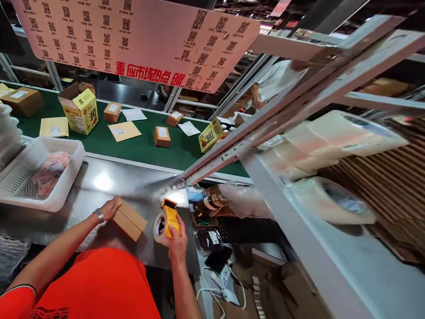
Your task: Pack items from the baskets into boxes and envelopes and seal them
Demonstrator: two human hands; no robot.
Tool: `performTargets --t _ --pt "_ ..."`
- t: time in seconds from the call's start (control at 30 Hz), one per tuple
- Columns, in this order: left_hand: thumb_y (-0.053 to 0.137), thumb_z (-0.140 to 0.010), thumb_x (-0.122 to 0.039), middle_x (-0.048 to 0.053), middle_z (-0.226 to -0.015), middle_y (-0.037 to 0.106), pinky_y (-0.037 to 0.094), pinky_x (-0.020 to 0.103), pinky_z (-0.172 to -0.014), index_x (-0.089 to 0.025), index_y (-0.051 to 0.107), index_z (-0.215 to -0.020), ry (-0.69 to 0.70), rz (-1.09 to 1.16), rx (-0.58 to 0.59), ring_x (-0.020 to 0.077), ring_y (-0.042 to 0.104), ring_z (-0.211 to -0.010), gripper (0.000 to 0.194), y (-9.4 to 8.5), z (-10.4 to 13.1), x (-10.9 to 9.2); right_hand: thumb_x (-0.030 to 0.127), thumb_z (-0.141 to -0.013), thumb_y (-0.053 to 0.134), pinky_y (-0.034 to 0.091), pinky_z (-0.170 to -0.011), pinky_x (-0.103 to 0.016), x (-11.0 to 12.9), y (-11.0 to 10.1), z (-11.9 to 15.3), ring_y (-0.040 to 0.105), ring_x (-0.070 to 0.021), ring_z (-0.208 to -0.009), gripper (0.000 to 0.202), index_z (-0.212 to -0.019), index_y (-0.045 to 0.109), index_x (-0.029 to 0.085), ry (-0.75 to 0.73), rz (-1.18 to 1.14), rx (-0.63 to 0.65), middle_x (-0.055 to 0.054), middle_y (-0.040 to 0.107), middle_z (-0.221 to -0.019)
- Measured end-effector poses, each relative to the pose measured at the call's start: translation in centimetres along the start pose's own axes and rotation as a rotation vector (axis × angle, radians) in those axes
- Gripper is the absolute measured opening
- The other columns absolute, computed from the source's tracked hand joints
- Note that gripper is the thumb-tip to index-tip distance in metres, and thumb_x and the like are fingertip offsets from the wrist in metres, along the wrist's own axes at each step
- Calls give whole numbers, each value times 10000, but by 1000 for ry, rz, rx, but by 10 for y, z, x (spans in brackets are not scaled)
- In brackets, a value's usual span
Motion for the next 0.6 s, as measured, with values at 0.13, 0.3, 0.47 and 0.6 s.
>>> performTargets --t 0.13,0.3,0.47,0.6 --pt "378 -1081 -439 180 -1212 779 543 457 -1023 -123 649 -1364 3 -41 -14 325 731 -1123 504 -3 2 -6 654 -821 744 602 -510 -323 43 49 22 742 -244 -698 797 -1450 624 180 46 -174 204 -105 786 -973" --pt "285 -1112 -472 144 -1128 775 527 412 -996 -141 701 -1212 13 -25 -67 290 718 -1049 541 -1 3 -10 712 -791 770 561 -441 -294 45 97 26 614 -163 -504 729 -1243 742 141 12 -21 398 -23 703 -736" --pt "350 -1092 -486 147 -1154 793 523 436 -1059 -162 744 -1147 -35 72 -120 308 726 -1109 514 0 4 -16 716 -806 744 560 -447 -288 42 95 16 634 -184 -542 764 -1291 707 128 20 -9 434 -13 688 -701" --pt "444 -1064 -466 194 -1410 717 477 437 -1178 -135 694 -1316 -160 197 -244 304 666 -1325 486 -9 5 -19 729 -811 735 559 -456 -308 39 87 15 630 -195 -533 754 -1301 702 157 14 7 446 -19 699 -699"
Point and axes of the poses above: each hand's wrist, its own z-axis away from the middle knuckle, its own y-axis out of the palm, x = y × z, the point moved 1 cm from there along -z, towards the middle knuckle
